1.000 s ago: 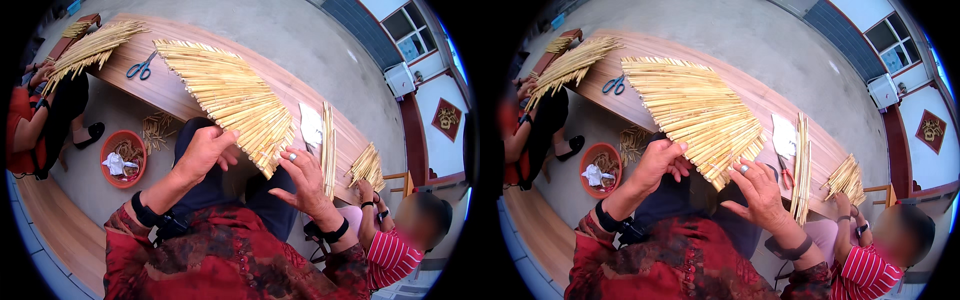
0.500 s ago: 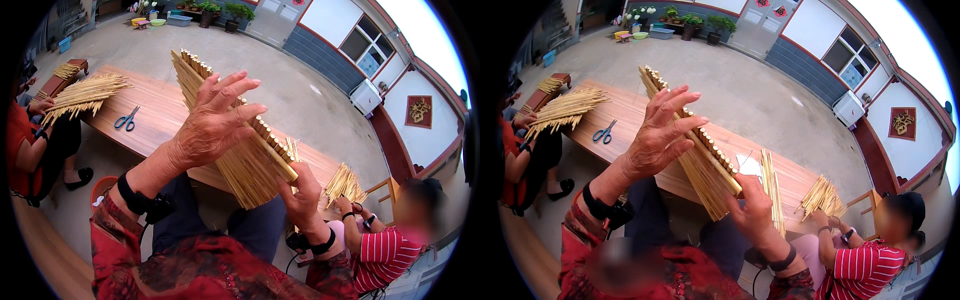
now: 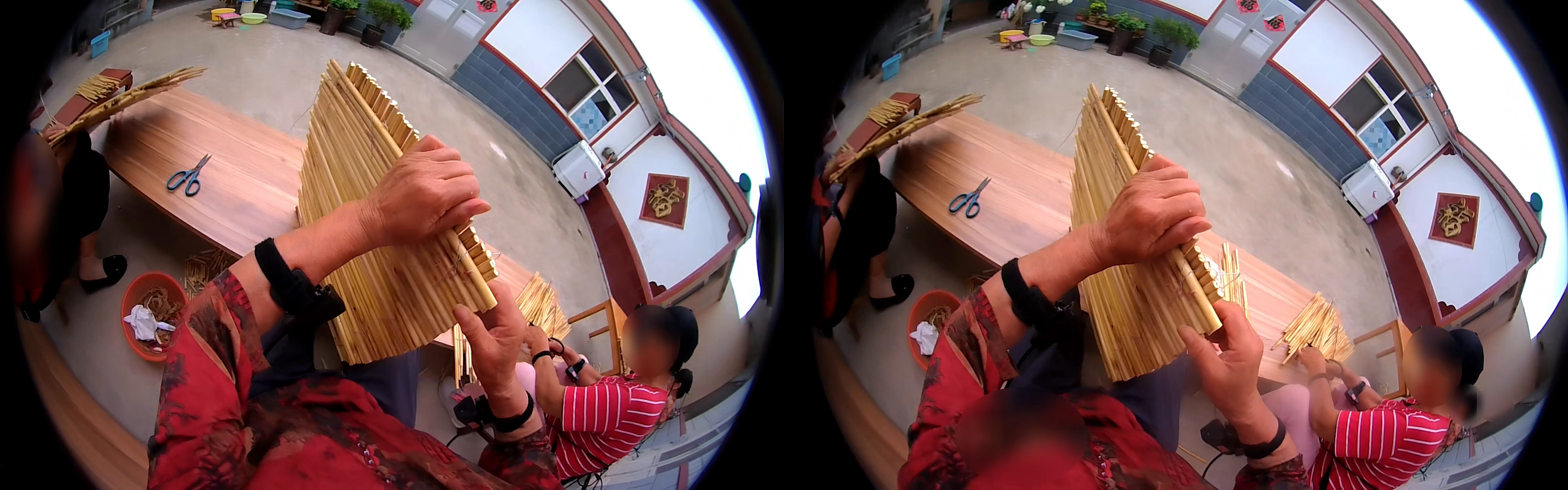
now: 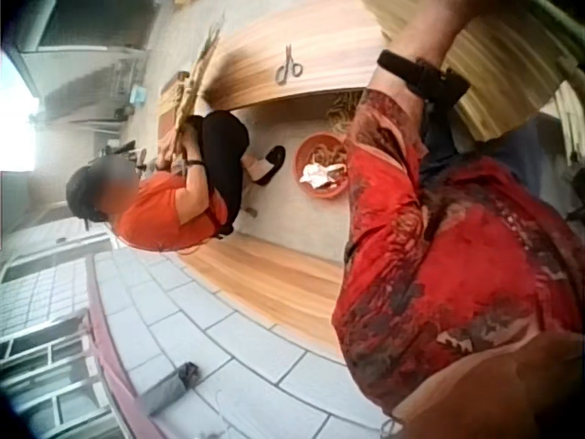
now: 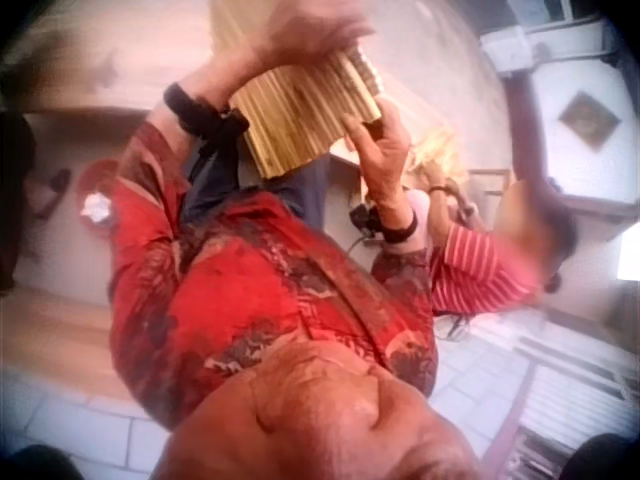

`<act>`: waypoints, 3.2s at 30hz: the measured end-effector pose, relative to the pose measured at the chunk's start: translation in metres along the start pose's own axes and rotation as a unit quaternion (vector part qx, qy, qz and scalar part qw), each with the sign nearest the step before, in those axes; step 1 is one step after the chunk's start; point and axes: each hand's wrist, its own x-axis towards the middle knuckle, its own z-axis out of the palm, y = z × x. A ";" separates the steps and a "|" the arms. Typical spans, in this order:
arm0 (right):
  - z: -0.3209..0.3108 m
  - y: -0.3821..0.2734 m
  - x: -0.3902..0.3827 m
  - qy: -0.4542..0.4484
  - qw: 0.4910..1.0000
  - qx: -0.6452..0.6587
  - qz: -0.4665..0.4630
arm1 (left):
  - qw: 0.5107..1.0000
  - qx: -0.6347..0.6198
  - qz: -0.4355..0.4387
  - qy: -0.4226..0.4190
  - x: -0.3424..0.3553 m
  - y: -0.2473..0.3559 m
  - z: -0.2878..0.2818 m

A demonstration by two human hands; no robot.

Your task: The person weaves a flat mat using thin bamboo strips and a thin binding wire. They align the strips, thread the wire through the ends to secure them, and use pliers to tighten the wire and cut off the excess. The person works on the mat while seated at a table in an outdoor courtyard.

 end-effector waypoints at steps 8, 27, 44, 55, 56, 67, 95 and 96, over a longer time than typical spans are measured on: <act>-0.040 -0.002 0.011 -0.058 0.997 0.018 -0.058 | 1.000 -0.017 0.004 0.000 -0.001 -0.007 -0.009; -0.042 -0.024 0.083 -0.136 0.876 -0.313 -0.340 | 0.998 -0.054 -0.001 -0.031 -0.003 -0.004 -0.024; -0.015 -0.032 0.108 -0.300 0.863 -0.170 -0.369 | 0.994 -0.085 -0.016 -0.063 -0.004 -0.001 -0.039; -0.014 -0.031 0.098 -0.337 0.901 -0.110 -0.252 | 0.994 -0.097 -0.012 -0.043 -0.008 0.003 -0.040; -0.012 -0.029 0.096 -0.326 0.909 -0.093 -0.244 | 0.994 -0.097 -0.011 -0.048 -0.007 0.003 -0.042; -0.003 -0.011 0.063 -0.207 0.972 0.107 -0.017 | 0.992 -0.104 -0.073 -0.006 -0.033 0.004 -0.105; 0.081 -0.014 0.056 -0.266 0.914 0.167 -0.257 | 0.997 -0.049 0.010 -0.056 -0.044 0.010 -0.130; 0.081 -0.014 0.056 -0.269 0.914 0.171 -0.251 | 0.998 -0.039 -0.028 -0.046 -0.045 0.016 -0.129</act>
